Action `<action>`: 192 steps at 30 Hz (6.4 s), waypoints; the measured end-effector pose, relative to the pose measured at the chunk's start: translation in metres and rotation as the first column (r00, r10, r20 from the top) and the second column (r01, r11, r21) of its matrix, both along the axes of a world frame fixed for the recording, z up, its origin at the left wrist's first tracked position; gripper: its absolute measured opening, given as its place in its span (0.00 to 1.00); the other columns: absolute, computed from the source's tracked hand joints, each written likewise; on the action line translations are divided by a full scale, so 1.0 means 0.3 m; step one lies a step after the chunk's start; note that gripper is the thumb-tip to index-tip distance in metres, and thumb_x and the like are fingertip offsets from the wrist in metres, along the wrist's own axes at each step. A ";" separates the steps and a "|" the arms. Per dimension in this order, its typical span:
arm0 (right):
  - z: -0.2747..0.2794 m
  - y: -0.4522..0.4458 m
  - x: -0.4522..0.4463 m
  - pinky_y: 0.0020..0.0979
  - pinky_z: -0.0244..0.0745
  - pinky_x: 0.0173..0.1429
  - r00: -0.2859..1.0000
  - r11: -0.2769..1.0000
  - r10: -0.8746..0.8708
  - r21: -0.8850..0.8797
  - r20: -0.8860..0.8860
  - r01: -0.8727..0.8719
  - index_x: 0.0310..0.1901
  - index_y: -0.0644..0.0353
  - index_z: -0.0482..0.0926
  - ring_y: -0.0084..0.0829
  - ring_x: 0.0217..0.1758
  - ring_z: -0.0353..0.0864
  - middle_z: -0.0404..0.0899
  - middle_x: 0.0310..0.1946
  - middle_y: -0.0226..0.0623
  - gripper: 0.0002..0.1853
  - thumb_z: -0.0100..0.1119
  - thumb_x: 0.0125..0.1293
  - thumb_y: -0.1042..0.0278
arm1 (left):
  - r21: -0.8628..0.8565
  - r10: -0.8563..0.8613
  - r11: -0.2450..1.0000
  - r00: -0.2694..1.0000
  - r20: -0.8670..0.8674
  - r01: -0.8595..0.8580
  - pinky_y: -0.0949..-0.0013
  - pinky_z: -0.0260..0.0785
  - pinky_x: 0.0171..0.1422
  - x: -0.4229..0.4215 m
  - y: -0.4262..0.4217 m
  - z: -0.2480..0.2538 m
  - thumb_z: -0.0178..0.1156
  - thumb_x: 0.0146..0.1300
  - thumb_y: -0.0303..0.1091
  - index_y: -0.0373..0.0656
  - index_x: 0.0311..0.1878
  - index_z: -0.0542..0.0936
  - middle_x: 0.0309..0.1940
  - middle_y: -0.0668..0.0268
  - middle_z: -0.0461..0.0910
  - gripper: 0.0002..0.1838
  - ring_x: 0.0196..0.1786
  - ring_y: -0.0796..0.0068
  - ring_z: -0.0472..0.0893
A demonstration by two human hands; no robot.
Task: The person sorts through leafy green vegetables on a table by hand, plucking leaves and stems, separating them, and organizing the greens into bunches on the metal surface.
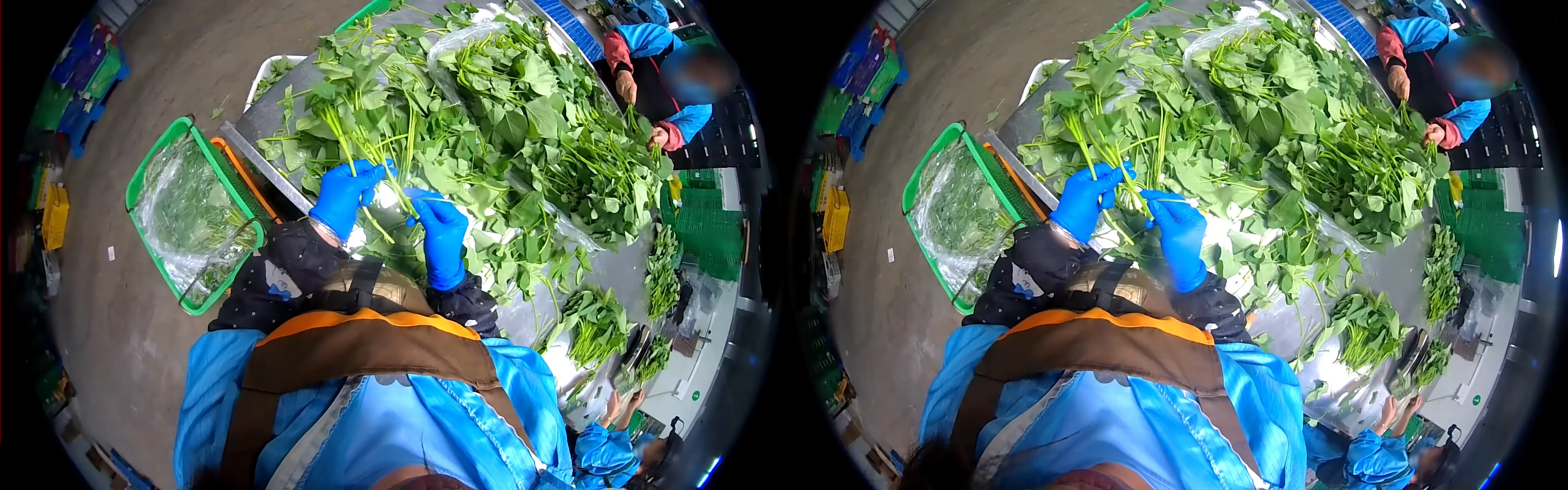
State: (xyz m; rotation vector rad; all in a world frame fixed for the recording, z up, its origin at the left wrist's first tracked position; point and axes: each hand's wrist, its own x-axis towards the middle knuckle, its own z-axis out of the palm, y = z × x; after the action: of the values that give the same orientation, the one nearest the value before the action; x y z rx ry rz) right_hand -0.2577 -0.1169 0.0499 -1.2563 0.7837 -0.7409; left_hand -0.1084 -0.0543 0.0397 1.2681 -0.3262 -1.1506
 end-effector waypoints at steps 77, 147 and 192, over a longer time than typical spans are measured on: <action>-0.086 0.056 0.008 0.21 0.66 0.31 0.787 0.738 0.617 0.373 -0.032 -0.563 0.37 0.65 0.77 0.20 0.26 0.71 0.78 0.26 0.34 0.13 0.50 0.64 0.62 | -0.229 -0.152 0.958 0.984 0.095 0.170 0.71 0.62 0.59 -0.087 0.072 -0.144 0.51 0.62 0.35 0.39 0.63 0.60 0.56 0.59 0.68 0.26 0.55 0.71 0.71; -0.035 0.024 0.116 0.20 0.73 0.36 0.916 0.904 0.397 0.193 -0.052 -0.381 0.48 0.65 0.75 0.20 0.29 0.76 0.79 0.33 0.35 0.14 0.54 0.61 0.70 | -0.006 0.046 0.999 0.977 -0.207 -0.048 0.74 0.67 0.42 0.050 0.061 -0.010 0.48 0.64 0.48 0.44 0.55 0.70 0.32 0.67 0.74 0.22 0.36 0.78 0.74; -0.268 -0.058 0.184 0.40 0.71 0.32 0.392 0.629 -0.044 -0.330 -0.919 -0.704 0.23 0.55 0.79 0.43 0.29 0.78 0.78 0.23 0.43 0.23 0.54 0.51 0.39 | -0.100 0.181 0.970 0.932 -0.313 -0.222 0.74 0.61 0.32 0.124 0.147 -0.164 0.49 0.64 0.38 0.34 0.47 0.70 0.26 0.67 0.70 0.16 0.27 0.75 0.69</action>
State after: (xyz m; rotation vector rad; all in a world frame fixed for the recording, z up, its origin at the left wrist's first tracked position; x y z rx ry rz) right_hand -0.2026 -0.1344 -0.0304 -2.5539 1.0003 0.1571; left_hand -0.0712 -0.0101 -0.0095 0.9656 -0.0414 -1.1057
